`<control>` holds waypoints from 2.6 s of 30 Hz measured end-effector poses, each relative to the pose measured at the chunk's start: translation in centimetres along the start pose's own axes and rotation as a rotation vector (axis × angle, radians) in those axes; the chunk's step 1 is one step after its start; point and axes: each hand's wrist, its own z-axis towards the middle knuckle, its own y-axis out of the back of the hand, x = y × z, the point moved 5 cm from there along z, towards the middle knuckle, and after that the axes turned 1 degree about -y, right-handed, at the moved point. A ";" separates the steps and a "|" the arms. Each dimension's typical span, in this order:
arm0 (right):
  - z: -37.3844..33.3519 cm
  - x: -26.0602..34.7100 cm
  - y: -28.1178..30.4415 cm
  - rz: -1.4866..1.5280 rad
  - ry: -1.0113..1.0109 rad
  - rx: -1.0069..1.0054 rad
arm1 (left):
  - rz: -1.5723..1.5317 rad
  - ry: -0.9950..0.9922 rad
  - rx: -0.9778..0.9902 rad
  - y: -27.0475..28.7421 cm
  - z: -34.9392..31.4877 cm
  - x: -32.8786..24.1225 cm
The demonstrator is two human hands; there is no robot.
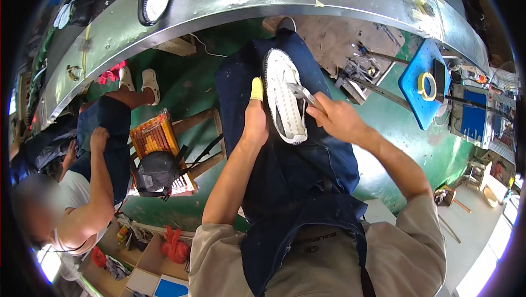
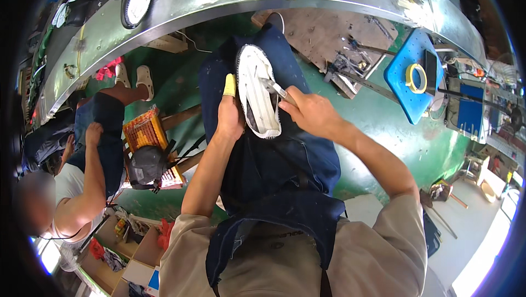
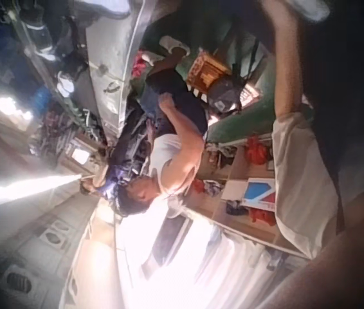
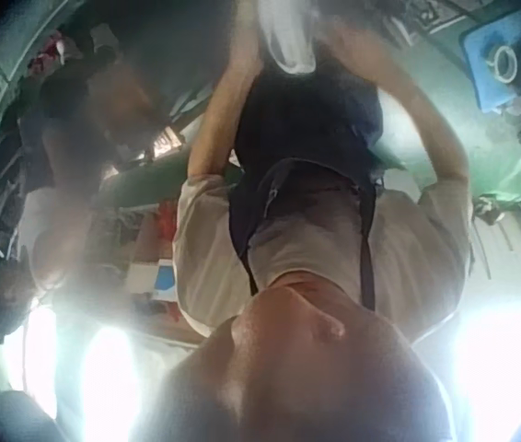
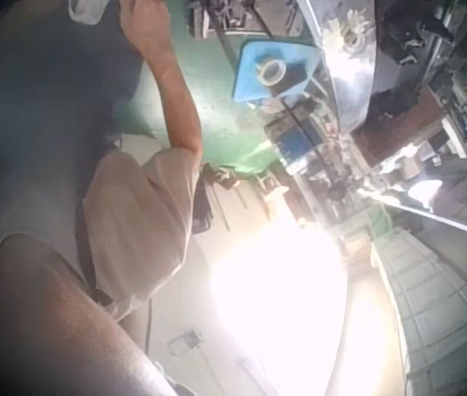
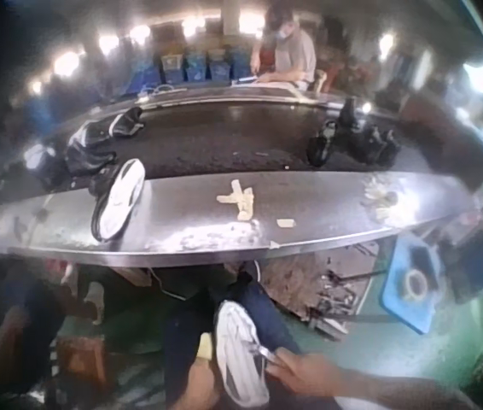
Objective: Using lasting pliers and other tools to pull and shape the upper of a shoe over a last during manufacturing.
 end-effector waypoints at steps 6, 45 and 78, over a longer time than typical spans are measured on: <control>-0.3 0.6 1.9 0.469 -0.075 0.598 | 0.077 -0.126 0.110 -1.9 0.4 0.3; 1.6 3.6 0.3 -0.380 0.280 0.048 | 0.085 -0.240 0.155 -0.1 0.1 0.9; 4.3 2.7 2.9 0.133 0.037 0.318 | 1.289 -0.411 -0.036 -0.2 -2.0 -2.7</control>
